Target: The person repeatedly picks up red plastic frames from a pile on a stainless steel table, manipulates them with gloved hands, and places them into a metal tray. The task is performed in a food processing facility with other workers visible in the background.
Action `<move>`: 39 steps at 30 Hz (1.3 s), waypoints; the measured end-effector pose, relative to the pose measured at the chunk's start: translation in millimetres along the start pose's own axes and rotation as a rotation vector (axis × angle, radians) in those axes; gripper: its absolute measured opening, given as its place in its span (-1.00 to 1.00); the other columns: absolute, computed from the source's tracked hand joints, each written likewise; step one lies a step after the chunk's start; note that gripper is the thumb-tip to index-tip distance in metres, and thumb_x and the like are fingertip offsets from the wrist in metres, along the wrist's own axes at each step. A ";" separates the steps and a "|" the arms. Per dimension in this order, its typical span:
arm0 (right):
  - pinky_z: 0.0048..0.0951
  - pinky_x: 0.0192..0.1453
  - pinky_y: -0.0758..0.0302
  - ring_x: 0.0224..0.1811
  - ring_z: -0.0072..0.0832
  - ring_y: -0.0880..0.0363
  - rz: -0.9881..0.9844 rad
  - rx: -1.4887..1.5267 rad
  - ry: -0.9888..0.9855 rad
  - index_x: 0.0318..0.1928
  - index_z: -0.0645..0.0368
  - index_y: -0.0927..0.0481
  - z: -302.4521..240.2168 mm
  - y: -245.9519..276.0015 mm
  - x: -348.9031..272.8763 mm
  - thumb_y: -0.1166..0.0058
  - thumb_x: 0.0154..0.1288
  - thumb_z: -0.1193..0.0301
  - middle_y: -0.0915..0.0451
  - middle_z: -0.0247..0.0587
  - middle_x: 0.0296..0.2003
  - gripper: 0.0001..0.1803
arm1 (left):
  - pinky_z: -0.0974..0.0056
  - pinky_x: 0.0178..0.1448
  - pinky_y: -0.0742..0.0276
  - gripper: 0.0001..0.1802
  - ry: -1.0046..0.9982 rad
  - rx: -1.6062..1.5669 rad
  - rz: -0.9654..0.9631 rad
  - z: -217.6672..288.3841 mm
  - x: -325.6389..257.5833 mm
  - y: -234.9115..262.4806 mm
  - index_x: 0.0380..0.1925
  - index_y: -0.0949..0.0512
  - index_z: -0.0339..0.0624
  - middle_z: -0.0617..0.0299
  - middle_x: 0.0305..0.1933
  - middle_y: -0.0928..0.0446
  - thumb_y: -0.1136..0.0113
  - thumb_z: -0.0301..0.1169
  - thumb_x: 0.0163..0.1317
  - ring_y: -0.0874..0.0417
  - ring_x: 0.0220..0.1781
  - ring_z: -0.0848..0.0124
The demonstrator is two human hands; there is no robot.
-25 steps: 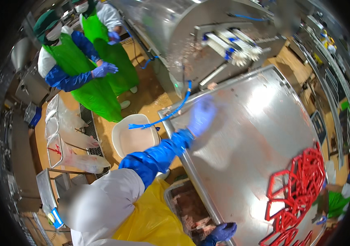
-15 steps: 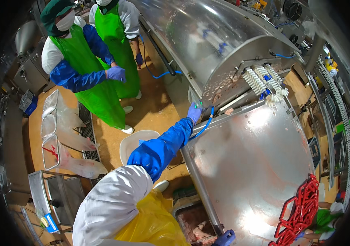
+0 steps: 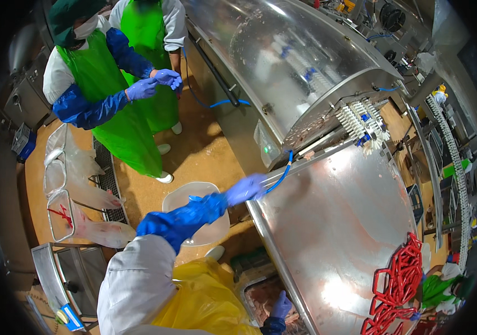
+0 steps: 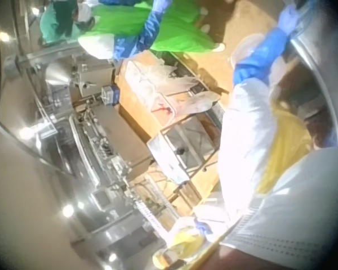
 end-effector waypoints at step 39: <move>0.05 0.07 -0.53 -0.07 -0.03 -0.63 0.310 -0.502 0.129 -0.40 0.10 -0.67 65.9 131.7 53.5 -0.30 0.19 0.08 -0.67 -0.04 -0.24 -0.67 | 0.01 0.28 -0.59 -0.36 0.570 0.972 0.418 -108.7 -318.0 -7.0 0.03 -0.68 -0.28 -0.17 0.12 -0.68 -0.31 0.07 0.19 -0.71 0.16 -0.02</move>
Point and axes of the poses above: each hand's wrist, its own x-axis towards the middle knuckle, its own y-axis out of the back of the hand, z = x × y, the point moved 6 cm from there along x, towards the middle knuckle
